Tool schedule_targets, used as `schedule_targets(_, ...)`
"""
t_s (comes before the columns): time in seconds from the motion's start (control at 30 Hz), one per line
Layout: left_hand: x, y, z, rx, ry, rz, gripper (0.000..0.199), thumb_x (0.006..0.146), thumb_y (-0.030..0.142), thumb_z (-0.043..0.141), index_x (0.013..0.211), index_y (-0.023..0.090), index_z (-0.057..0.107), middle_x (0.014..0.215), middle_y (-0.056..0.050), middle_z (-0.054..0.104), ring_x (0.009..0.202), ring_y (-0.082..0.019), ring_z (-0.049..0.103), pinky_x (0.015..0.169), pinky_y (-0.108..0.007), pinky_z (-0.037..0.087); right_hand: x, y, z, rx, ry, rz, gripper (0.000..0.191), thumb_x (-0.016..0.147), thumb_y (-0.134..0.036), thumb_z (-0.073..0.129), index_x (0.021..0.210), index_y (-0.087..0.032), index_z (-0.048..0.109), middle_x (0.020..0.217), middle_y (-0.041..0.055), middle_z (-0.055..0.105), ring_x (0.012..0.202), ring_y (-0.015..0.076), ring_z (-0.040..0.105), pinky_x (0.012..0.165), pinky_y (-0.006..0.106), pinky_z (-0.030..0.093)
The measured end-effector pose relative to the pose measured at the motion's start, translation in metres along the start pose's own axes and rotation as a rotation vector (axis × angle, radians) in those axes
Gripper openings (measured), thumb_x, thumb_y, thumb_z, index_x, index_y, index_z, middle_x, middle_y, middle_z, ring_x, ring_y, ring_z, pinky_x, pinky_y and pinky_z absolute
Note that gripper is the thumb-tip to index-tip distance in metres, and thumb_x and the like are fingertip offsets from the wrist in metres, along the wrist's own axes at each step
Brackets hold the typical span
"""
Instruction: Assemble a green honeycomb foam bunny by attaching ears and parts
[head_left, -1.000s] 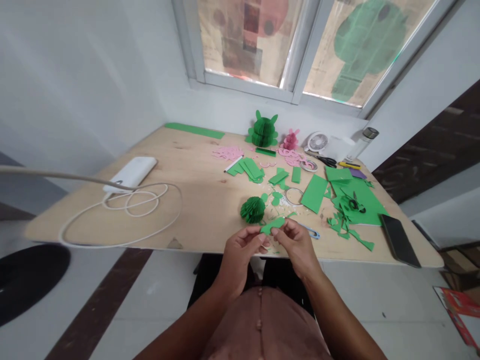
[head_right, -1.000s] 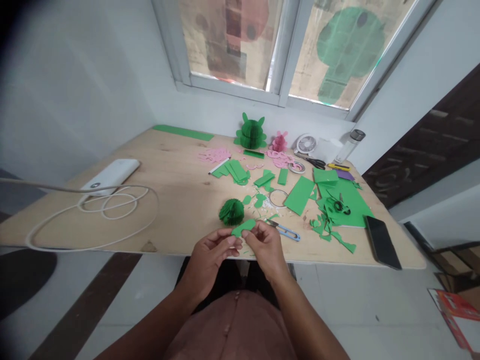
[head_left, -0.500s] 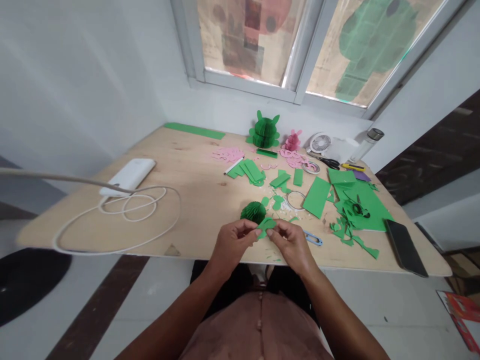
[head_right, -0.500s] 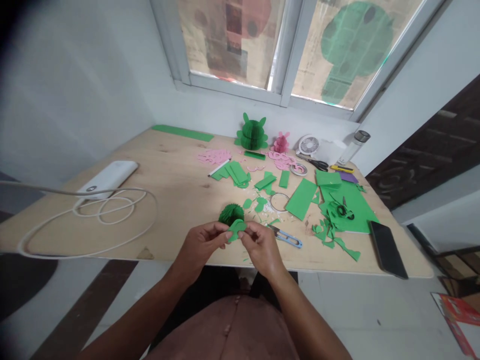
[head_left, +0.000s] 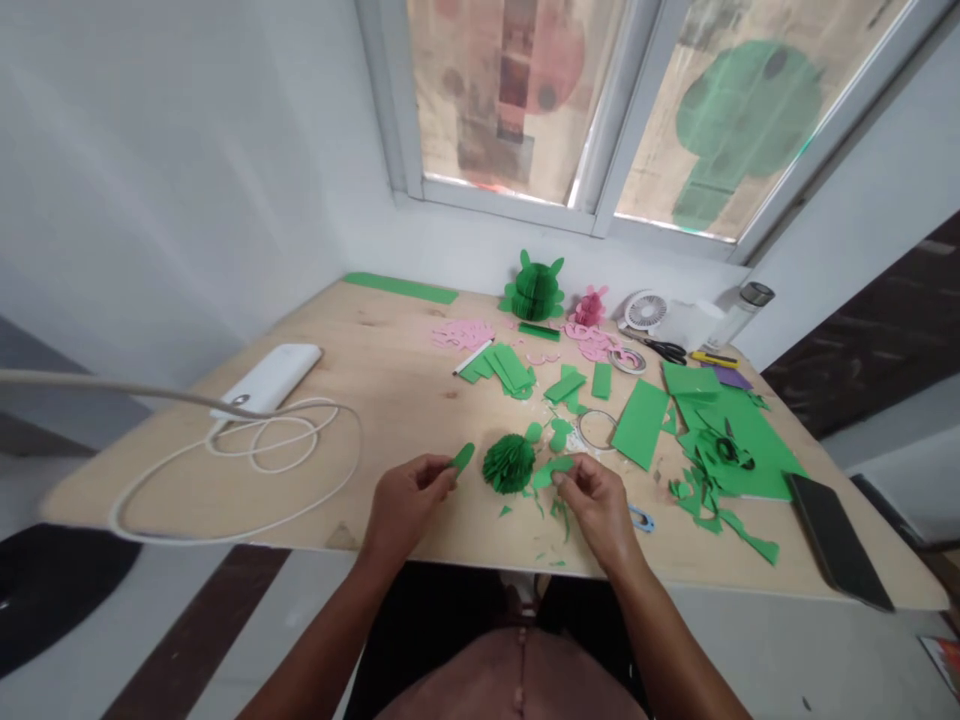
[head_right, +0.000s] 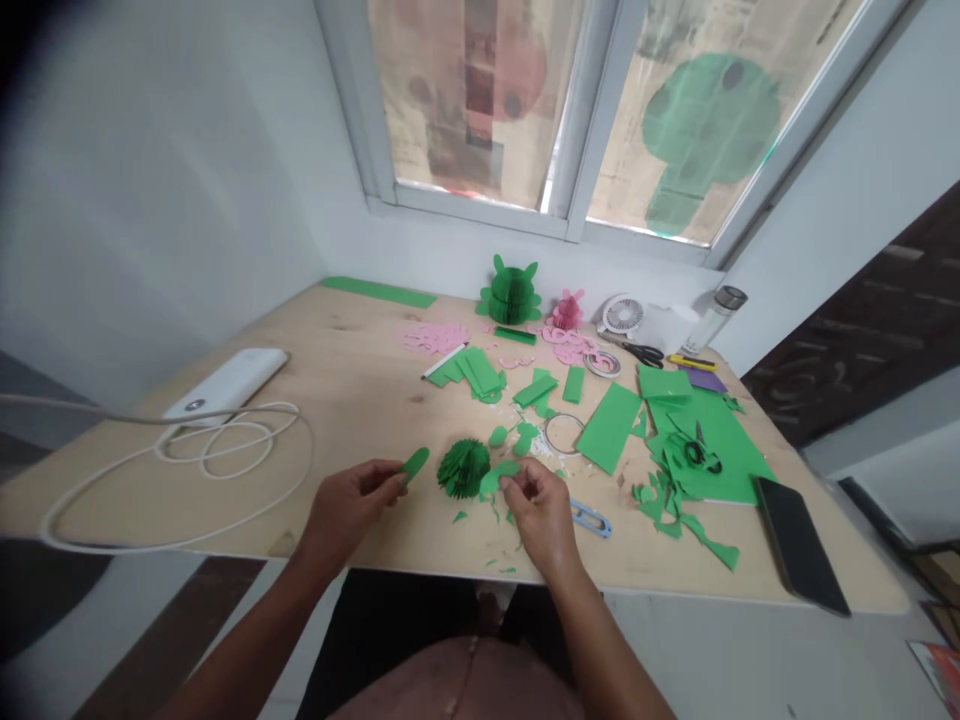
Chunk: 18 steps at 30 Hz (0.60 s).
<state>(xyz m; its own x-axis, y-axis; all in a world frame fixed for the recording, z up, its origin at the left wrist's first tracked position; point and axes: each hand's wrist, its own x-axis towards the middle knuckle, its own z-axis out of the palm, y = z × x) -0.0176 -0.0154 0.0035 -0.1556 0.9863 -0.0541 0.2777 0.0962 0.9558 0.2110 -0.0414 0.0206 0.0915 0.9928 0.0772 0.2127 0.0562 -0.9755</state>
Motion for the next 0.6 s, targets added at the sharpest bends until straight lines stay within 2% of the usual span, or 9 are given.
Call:
schedule_targets(0.2, 0.012, -0.003, -0.006, 0.309, 0.026, 0.118, 0.021, 0.069, 0.030, 0.058, 0.084, 0.022, 0.069, 0.057, 0.001, 0.067, 0.058, -0.020, 0.064, 0.060, -0.028, 0.044, 0.011, 0.005, 0.000, 0.031, 0.038, -0.011, 0.029, 0.078, -0.041, 0.062, 0.063, -0.020, 0.048, 0.056, -0.0049, 0.040, 0.053, 0.0111, 0.037, 0.049, 0.023, 0.030)
schedule_targets(0.6, 0.026, -0.006, 0.012, 0.320, -0.033, 0.180, 0.021, 0.079, 0.030, 0.051, 0.089, 0.022, 0.068, 0.076, -0.004, 0.074, 0.075, -0.023, 0.070, 0.066, -0.030, 0.048, 0.016, 0.003, 0.004, 0.053, 0.090, 0.001, 0.036, 0.076, -0.049, 0.063, 0.059, -0.021, 0.047, 0.055, -0.0037, 0.041, 0.054, 0.0127, 0.037, 0.048, 0.024, 0.028)
